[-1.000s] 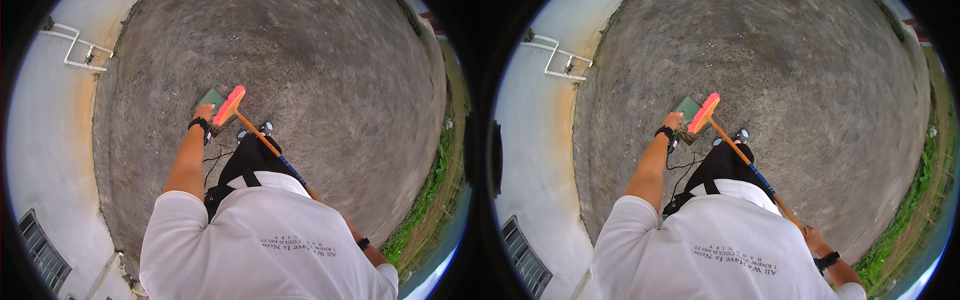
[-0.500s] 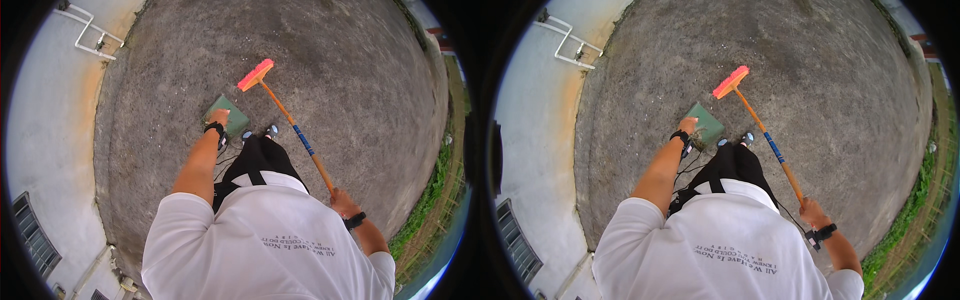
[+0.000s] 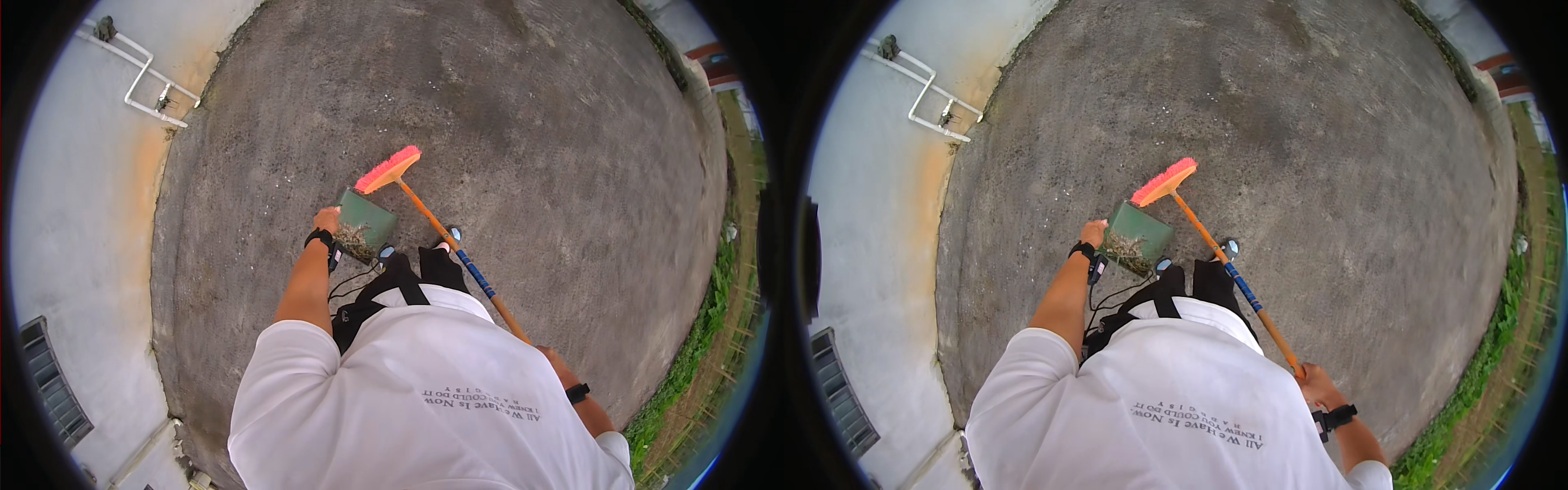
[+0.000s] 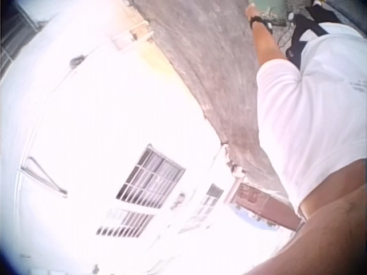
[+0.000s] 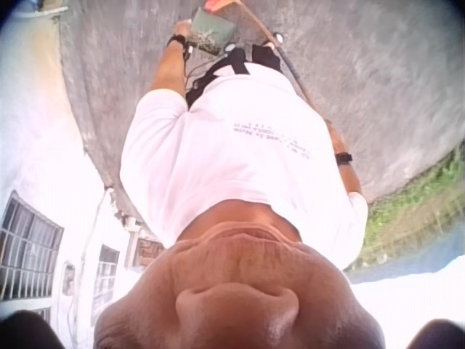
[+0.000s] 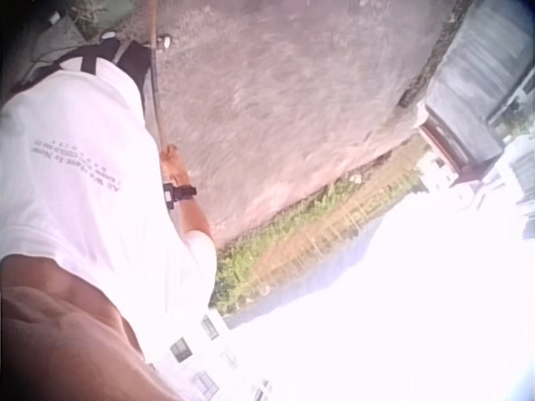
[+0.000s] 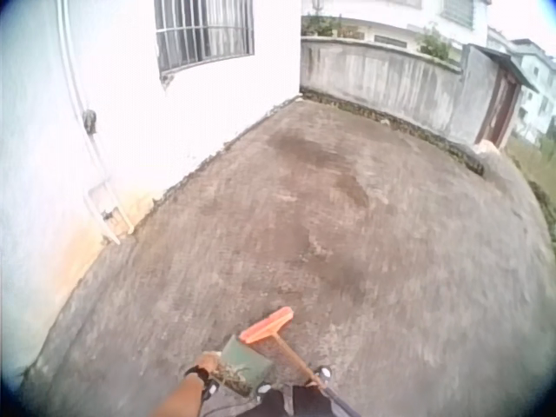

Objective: Sweep debris into a dustpan using a broom on an outdoor concrete surface.

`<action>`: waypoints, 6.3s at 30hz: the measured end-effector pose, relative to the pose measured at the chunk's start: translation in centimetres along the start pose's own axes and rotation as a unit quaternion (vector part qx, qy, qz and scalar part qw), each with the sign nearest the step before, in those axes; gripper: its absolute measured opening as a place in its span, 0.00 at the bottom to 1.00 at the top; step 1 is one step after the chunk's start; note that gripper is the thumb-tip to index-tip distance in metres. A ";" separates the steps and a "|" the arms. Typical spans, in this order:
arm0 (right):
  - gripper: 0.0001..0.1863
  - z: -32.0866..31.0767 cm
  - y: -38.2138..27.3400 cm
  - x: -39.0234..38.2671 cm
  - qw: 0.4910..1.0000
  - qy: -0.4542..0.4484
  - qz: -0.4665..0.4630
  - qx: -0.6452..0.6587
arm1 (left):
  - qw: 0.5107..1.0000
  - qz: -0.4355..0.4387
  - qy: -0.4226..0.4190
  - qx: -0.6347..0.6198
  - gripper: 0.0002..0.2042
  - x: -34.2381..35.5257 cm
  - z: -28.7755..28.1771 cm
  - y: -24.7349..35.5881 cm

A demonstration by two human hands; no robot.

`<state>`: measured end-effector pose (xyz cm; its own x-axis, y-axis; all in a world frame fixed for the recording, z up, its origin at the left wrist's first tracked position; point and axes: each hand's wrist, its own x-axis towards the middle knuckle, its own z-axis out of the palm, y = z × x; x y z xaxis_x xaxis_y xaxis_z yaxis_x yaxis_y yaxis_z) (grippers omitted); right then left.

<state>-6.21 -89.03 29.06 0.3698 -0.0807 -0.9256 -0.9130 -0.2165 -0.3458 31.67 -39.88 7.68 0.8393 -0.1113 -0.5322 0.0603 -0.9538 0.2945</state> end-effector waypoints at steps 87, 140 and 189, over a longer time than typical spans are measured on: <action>0.05 -29.1 -33.6 15.8 0.980 0.083 -0.030 0.178 | 0.943 -0.168 -0.006 -0.288 0.13 38.4 -18.9 32.7; 0.07 -40.0 -116.3 65.6 0.933 -0.148 -0.259 -0.203 | 0.847 -0.308 0.177 -0.394 0.18 46.9 -22.7 49.5; 0.05 -53.9 -113.7 69.9 0.897 -0.160 -0.265 -0.314 | 0.694 -0.475 0.263 -0.473 0.17 50.5 -12.2 67.1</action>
<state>132.69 -122.52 11.97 0.5627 0.4574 -0.6886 -0.3088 -0.6563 -0.6884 84.71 -106.13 10.22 0.2449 0.7961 -0.5534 0.8401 0.1107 0.5310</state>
